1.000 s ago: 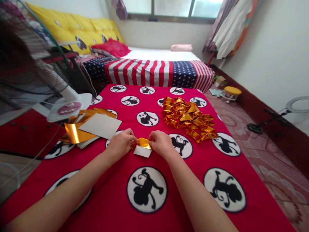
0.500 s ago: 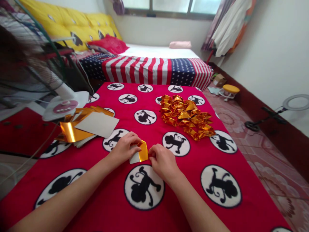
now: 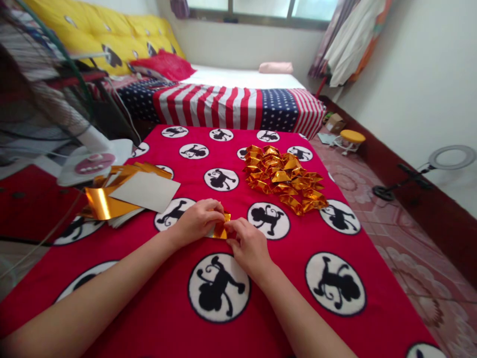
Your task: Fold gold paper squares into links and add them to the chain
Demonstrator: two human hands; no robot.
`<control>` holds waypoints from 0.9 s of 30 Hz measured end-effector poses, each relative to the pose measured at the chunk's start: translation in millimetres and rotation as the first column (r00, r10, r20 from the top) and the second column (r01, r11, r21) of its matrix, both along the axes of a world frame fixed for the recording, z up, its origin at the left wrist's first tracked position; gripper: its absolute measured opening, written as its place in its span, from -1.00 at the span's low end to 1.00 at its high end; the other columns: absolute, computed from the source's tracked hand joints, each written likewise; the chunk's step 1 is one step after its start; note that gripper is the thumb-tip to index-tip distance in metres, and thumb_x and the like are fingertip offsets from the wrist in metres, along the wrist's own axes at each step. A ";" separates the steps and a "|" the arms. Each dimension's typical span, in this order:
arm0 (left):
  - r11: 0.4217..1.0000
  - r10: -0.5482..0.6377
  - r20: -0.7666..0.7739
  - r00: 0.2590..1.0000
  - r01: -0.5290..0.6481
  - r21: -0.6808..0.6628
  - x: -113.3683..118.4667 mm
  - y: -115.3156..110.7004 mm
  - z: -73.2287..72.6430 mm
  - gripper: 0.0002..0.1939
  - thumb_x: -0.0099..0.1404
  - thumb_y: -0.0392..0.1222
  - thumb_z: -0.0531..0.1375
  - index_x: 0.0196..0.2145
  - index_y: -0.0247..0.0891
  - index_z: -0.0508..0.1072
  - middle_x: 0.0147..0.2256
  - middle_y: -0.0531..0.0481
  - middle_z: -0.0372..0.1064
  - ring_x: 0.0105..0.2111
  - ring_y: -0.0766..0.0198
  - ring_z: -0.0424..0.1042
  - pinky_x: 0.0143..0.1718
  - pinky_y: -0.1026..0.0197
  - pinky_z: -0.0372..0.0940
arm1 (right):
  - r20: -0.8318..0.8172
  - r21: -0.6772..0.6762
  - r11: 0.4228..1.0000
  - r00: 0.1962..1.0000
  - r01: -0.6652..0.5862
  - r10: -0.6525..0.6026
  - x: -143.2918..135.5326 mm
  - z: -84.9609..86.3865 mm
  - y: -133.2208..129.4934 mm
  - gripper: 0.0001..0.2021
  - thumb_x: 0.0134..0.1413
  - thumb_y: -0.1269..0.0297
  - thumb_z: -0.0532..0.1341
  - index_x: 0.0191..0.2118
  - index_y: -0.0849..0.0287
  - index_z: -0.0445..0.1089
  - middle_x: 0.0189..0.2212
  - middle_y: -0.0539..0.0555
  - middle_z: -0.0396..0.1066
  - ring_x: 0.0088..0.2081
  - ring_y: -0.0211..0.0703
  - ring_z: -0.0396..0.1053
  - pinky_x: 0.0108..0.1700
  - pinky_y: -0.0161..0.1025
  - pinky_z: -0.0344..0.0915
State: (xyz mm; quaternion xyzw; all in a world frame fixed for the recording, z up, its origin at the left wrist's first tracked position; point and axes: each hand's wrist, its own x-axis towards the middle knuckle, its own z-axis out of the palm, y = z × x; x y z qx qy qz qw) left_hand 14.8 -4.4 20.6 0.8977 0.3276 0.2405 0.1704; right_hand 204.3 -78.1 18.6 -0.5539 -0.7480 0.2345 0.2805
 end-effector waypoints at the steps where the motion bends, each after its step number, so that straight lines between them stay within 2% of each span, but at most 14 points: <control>1: 1.000 -0.003 -0.015 1.000 0.003 -0.012 -1.4 -5.2 1.5 -0.80 0.30 -0.32 0.13 -0.30 -0.19 0.56 -0.23 -0.07 0.43 -0.20 0.23 0.38 -0.10 0.15 0.29 | -0.015 0.004 1.000 1.000 0.006 -0.006 -0.5 -0.9 -0.8 -0.70 0.02 0.52 0.20 -0.12 0.07 0.40 -0.29 -0.03 0.42 -0.35 -0.22 0.33 -0.25 -0.29 0.23; 6: 0.997 0.044 0.054 0.998 -0.040 -0.062 -14.6 -25.7 -3.5 -0.79 0.30 -0.32 0.15 -0.16 -0.19 0.53 -0.04 -0.11 0.39 -0.02 0.18 0.36 0.05 0.12 0.27 | -0.048 0.020 1.000 0.999 -0.001 0.002 -1.9 -2.4 -2.2 -0.79 0.04 0.50 0.20 -0.20 0.10 0.42 -0.32 -0.02 0.42 -0.34 -0.22 0.34 -0.24 -0.30 0.23; 9: 0.993 0.071 0.130 0.989 -0.058 -0.102 -21.1 -26.1 -11.7 -0.80 0.30 -0.32 0.17 -0.17 -0.18 0.54 -0.02 -0.10 0.38 0.01 0.20 0.36 0.09 0.14 0.27 | -0.022 0.026 0.999 0.999 -0.031 0.032 -2.3 -1.7 2.5 -0.78 0.07 0.50 0.18 -0.19 0.08 0.44 -0.26 -0.01 0.42 -0.30 -0.23 0.36 -0.23 -0.31 0.25; 12: 0.994 0.078 0.157 0.984 -0.065 -0.085 -22.8 -25.5 -14.6 -0.82 0.30 -0.32 0.18 -0.20 -0.15 0.54 -0.02 -0.09 0.37 0.01 0.20 0.36 0.07 0.13 0.28 | 0.029 0.080 0.994 0.997 -0.074 0.072 -2.4 -2.6 9.1 -0.76 0.11 0.51 0.17 -0.18 0.06 0.48 -0.21 0.02 0.40 -0.22 -0.21 0.37 -0.18 -0.30 0.28; 18: 0.996 0.058 0.080 0.995 -0.062 0.057 -21.4 -38.0 -5.2 -0.86 0.31 -0.22 0.18 -0.21 -0.16 0.54 -0.13 -0.07 0.43 -0.10 0.17 0.36 0.03 0.06 0.25 | 0.102 0.284 0.954 0.992 -0.097 0.070 -0.6 -7.0 12.7 -0.83 0.21 0.38 0.18 -0.30 0.04 0.54 -0.05 0.09 0.36 -0.03 -0.12 0.28 -0.04 -0.20 0.29; 22: 0.994 0.083 0.009 0.997 -0.083 0.072 -21.9 -45.0 -3.8 -0.86 0.25 -0.13 0.25 -0.23 -0.17 0.54 -0.20 -0.05 0.44 -0.18 0.17 0.37 -0.07 0.08 0.26 | 0.092 0.298 0.939 0.985 -0.169 0.148 0.5 -10.5 12.4 -0.81 0.24 0.38 0.16 -0.29 0.07 0.53 -0.19 0.09 0.41 -0.15 -0.15 0.32 -0.13 -0.23 0.30; 27: 0.983 0.168 0.003 0.986 -0.167 0.082 -20.6 -51.4 -10.3 -0.85 0.34 -0.18 0.16 -0.33 -0.21 0.53 -0.32 -0.04 0.43 -0.26 0.22 0.36 -0.22 0.17 0.27 | 0.028 0.251 0.950 0.983 -0.184 0.183 0.2 -12.1 15.9 -0.88 0.19 0.39 0.22 -0.29 0.10 0.52 -0.28 0.08 0.42 -0.23 -0.16 0.35 -0.21 -0.25 0.29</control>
